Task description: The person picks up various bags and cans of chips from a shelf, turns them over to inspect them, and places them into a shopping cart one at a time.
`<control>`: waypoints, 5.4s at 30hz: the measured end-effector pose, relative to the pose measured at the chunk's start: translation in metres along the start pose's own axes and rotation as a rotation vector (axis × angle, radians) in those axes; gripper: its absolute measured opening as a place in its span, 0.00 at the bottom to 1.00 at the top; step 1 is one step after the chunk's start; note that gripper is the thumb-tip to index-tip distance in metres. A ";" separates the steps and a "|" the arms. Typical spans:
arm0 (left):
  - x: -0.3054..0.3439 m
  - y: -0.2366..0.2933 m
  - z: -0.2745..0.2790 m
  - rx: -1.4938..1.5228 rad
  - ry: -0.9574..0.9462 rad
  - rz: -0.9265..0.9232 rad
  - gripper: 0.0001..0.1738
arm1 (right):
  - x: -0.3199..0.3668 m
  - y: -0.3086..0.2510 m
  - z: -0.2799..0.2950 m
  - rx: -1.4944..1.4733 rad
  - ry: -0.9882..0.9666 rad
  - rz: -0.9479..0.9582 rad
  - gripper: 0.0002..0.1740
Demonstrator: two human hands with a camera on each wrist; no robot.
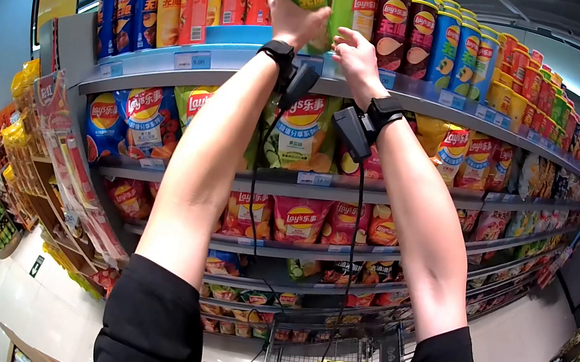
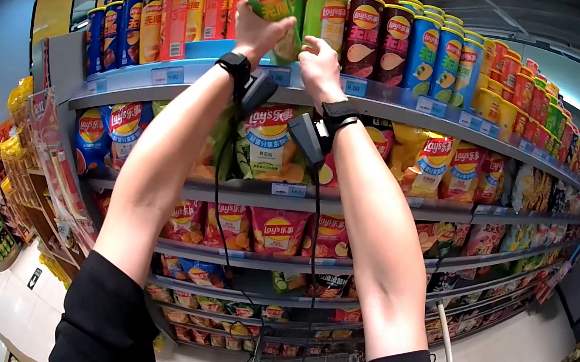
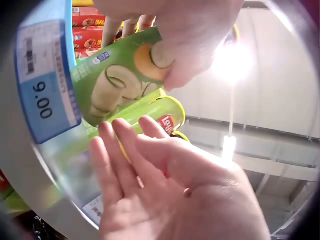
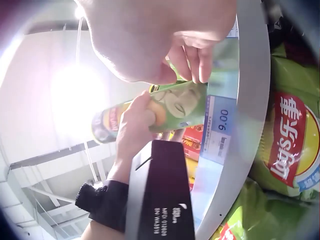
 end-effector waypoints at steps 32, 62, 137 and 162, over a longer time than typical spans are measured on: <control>0.337 -0.061 0.400 1.033 -0.285 1.440 0.38 | 0.597 0.017 -0.072 -1.074 0.078 -1.610 0.26; 0.396 -0.080 0.406 0.997 -0.134 1.543 0.30 | 0.630 0.053 -0.051 -0.989 0.113 -1.776 0.28; 0.267 -0.021 0.141 0.263 -0.770 1.142 0.14 | 0.256 0.123 0.179 0.408 0.342 -0.643 0.11; 0.050 0.005 -0.070 -0.174 -0.364 0.380 0.42 | -0.008 0.000 0.068 0.353 -0.165 0.066 0.24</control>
Point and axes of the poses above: each hand's wrist, its own x-axis away from the middle knuckle, its own z-axis out of the back of the hand, y = z × x, the point moved 3 cm from there along -x, towards the middle knuckle, and after that the axes turned 10 degrees about y, right-handed, at the moved point
